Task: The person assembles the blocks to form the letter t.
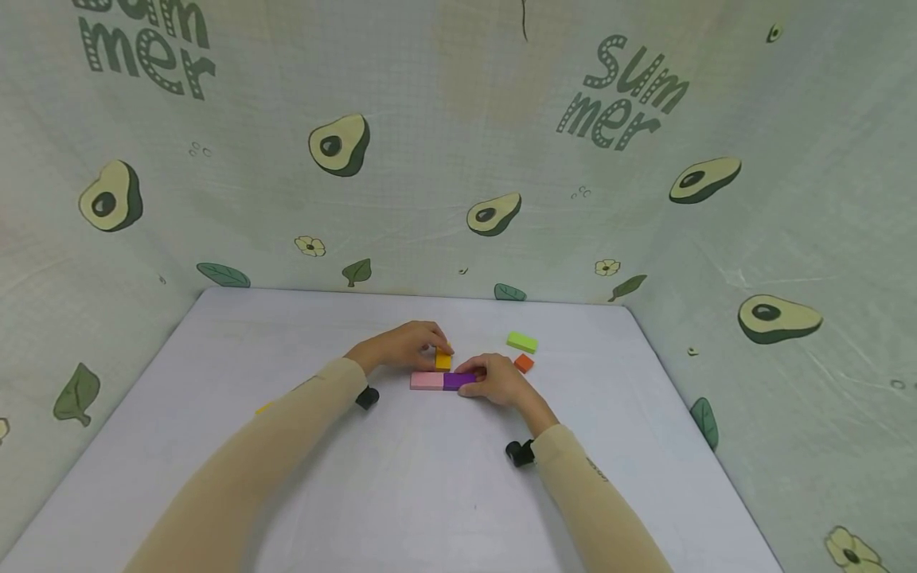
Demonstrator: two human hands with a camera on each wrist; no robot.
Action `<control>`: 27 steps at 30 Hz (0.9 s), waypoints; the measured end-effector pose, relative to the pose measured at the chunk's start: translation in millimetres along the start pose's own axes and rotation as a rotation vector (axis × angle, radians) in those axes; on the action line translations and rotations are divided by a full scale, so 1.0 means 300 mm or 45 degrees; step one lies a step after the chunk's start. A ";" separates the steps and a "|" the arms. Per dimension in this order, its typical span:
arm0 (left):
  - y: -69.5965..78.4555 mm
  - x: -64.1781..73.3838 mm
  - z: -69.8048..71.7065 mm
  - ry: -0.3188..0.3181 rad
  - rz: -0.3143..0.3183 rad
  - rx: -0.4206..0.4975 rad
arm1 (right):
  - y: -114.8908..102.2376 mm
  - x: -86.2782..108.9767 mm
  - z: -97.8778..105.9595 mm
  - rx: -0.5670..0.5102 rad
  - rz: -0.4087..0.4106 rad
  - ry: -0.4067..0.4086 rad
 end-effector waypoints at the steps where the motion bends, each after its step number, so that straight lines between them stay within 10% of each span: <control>1: 0.001 0.000 0.001 -0.001 -0.005 -0.003 | 0.000 -0.001 0.000 0.000 0.000 0.001; 27: -0.016 0.006 0.011 -0.050 -0.002 0.108 | -0.003 0.001 -0.001 -0.006 -0.008 -0.004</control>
Point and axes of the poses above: each hand's wrist, its own x-axis away from the middle knuckle, its own z-axis out of the back of the hand, y = z × x, the point moved 7 cm from there along -x, towards the middle knuckle, and after that the axes turned 3 degrees about -y, right-handed, at the moved point
